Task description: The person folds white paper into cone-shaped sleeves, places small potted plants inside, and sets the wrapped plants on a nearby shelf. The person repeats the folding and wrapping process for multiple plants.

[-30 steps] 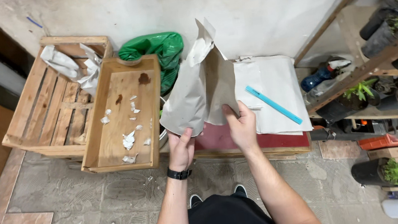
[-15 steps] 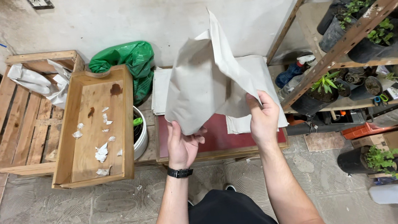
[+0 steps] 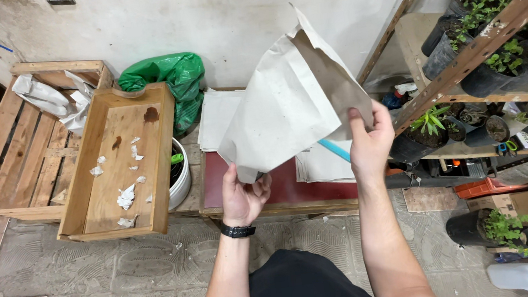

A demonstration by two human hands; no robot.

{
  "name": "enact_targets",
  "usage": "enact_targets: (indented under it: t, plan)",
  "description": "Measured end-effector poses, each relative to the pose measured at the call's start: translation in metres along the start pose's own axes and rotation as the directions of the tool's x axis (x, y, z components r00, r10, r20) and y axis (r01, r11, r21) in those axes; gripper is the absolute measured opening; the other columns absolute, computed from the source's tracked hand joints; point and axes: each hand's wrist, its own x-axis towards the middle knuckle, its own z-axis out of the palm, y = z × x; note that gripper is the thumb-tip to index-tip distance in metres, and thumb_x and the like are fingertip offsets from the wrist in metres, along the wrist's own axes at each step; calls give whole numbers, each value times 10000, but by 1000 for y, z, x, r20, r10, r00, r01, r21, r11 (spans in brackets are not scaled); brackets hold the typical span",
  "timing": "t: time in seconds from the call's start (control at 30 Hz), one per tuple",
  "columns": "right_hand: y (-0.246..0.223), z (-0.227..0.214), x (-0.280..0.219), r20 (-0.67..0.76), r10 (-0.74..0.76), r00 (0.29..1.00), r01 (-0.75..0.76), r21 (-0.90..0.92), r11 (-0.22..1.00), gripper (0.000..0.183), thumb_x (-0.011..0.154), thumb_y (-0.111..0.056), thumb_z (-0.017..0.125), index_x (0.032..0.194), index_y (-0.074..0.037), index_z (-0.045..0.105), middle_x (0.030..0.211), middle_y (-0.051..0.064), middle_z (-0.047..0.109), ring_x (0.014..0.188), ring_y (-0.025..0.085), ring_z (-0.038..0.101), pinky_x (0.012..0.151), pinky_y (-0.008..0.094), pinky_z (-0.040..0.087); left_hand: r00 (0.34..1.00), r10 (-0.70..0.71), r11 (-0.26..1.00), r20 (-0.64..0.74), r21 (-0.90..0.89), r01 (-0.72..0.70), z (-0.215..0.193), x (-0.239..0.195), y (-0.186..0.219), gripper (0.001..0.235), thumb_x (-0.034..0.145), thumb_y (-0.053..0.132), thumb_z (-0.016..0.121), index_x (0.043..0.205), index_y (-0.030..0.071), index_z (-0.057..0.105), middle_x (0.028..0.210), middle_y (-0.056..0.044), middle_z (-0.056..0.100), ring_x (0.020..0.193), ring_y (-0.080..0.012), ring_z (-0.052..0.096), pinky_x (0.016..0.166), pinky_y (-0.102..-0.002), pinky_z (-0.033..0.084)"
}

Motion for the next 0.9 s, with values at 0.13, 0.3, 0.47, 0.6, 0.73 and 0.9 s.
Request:
enact_targets:
  t: [0.13,0.3,0.47,0.6,0.73,0.9]
  plan:
    - [23,-1,-10,-112,-163,980,138,-204,969,646,971,-3,970,1456,-88,553,1282,104,643,1190,230,653,999,358,550,998,-30,998,46,-57,33,67,-19,17,829,1078,750,472,1385,24,728,997,-192,750,619,-204,622,354,-235,477]
    - [28,12,-51,292,48,955,-64,43,997,380,886,45,946,1197,-41,745,896,32,659,834,121,646,835,301,583,976,-145,978,163,-129,167,76,-17,2,982,1075,851,321,1362,-18,677,1118,-173,608,523,-136,503,345,-207,393]
    - [41,29,-60,777,134,615,-407,168,898,843,754,-149,1061,1486,-11,667,1259,114,764,1143,205,672,1007,444,597,955,-291,955,57,-42,293,87,-15,-9,971,1041,916,355,1272,81,794,929,-118,697,571,-201,629,413,-239,422]
    - [34,24,-51,805,79,588,-406,210,889,700,646,46,1081,1289,47,805,1049,140,853,938,162,757,864,421,674,988,-153,966,-23,207,155,89,-16,-16,781,1146,778,356,1269,174,836,881,-55,778,670,-215,682,560,-323,480]
    - [63,19,-64,723,118,681,-393,225,892,971,636,-19,1112,1487,67,652,1358,170,781,1266,254,694,1102,503,592,993,110,883,-33,462,-82,109,-21,-10,662,1229,485,425,1778,113,413,1845,-109,409,1646,-256,418,1370,-468,335]
    - [68,16,-60,651,180,737,-448,271,852,1021,617,65,1093,1523,52,625,1377,180,754,1263,260,667,1081,481,613,972,237,934,-5,276,-227,110,-23,-13,767,1080,250,722,1771,123,412,1769,-116,518,1547,-279,505,1348,-516,339]
